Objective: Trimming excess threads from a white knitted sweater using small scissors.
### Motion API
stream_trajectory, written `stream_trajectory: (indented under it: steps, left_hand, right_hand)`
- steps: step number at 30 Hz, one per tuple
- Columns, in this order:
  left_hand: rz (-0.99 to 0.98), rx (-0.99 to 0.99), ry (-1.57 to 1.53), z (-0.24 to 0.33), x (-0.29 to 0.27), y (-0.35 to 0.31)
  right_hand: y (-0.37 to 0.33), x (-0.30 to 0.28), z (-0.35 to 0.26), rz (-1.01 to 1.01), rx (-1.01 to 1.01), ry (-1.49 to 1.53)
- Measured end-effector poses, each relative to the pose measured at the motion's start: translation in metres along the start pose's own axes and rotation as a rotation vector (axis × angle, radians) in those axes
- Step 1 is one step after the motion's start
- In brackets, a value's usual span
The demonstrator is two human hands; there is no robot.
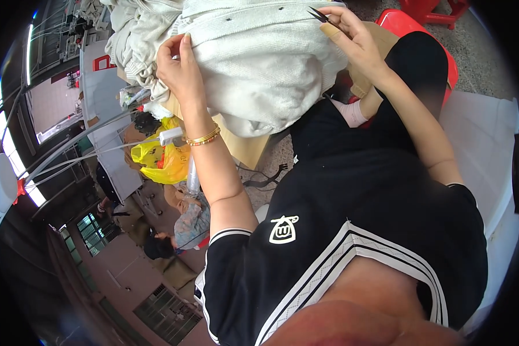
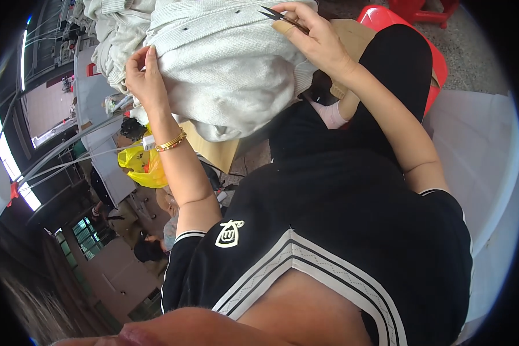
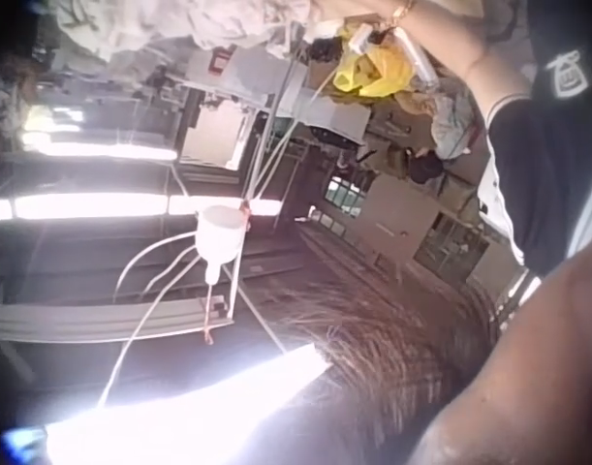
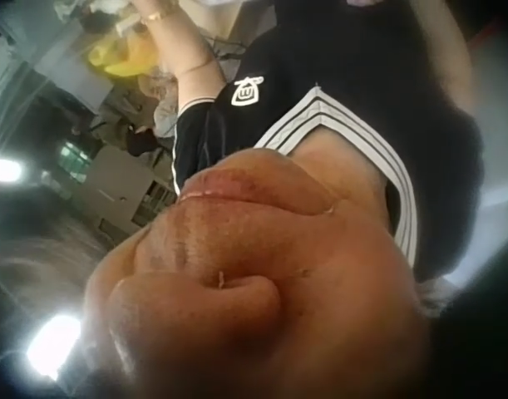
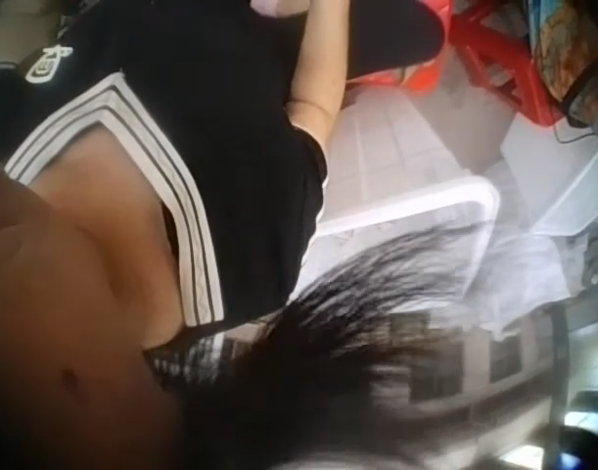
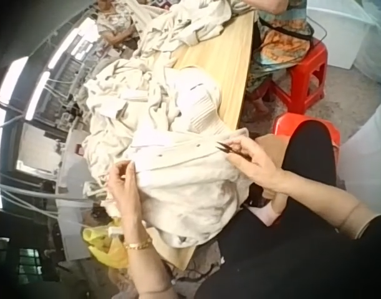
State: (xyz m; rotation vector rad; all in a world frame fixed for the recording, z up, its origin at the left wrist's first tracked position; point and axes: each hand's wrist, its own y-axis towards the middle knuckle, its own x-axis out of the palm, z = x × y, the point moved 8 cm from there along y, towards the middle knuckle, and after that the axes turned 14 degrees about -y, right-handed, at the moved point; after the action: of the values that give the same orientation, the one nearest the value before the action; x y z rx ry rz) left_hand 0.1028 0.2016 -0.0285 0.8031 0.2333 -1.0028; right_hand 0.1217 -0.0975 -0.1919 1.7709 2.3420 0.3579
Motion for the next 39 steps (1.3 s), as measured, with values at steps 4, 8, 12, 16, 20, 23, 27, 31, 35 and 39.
stream_trajectory:
  steps: [4, 8, 12, 16, 20, 23, 27, 31, 35, 39]
  left_hand:
    - [-0.080, -0.223, -0.300, -0.035, -0.001, 0.005]
    - [-0.138, -0.272, -0.463, -0.043, -0.004, 0.007]
    - [-0.115, -0.356, -0.720, -0.031, -0.017, 0.008]
    - [-0.083, -0.279, -0.929, -0.013, -0.028, 0.011]
    - [0.026, -0.124, -0.444, -0.025, -0.037, -0.007]
    - [-0.049, 0.062, -0.084, -0.033, -0.005, -0.024]
    - [0.037, 0.088, -0.103, -0.028, 0.006, -0.046]
    - [0.151, 0.125, -0.090, -0.043, 0.005, -0.055]
    - [0.201, 0.125, -0.114, -0.044, 0.002, -0.054]
    - [0.227, 0.105, -0.139, -0.051, 0.001, -0.056]
  right_hand:
    - [-0.001, 0.009, -0.011, 0.001, -0.021, -0.057]
    - [0.000, 0.017, -0.019, -0.025, -0.004, -0.104]
    - [0.012, 0.023, -0.030, -0.053, -0.006, -0.180]
    - [0.051, 0.035, -0.067, 0.176, -0.549, -0.093]
    - [0.052, 0.060, -0.130, 0.052, -0.678, -0.297]
    - [0.076, 0.076, -0.122, -0.065, -0.462, -0.650]
    - [0.092, 0.098, -0.111, -0.058, -0.502, -0.734]
    - [0.099, 0.124, -0.112, -0.114, -0.525, -0.783]
    - [0.102, 0.133, -0.114, -0.083, -0.599, -0.841]
    - [0.105, 0.145, -0.135, -0.189, -0.583, -0.867]
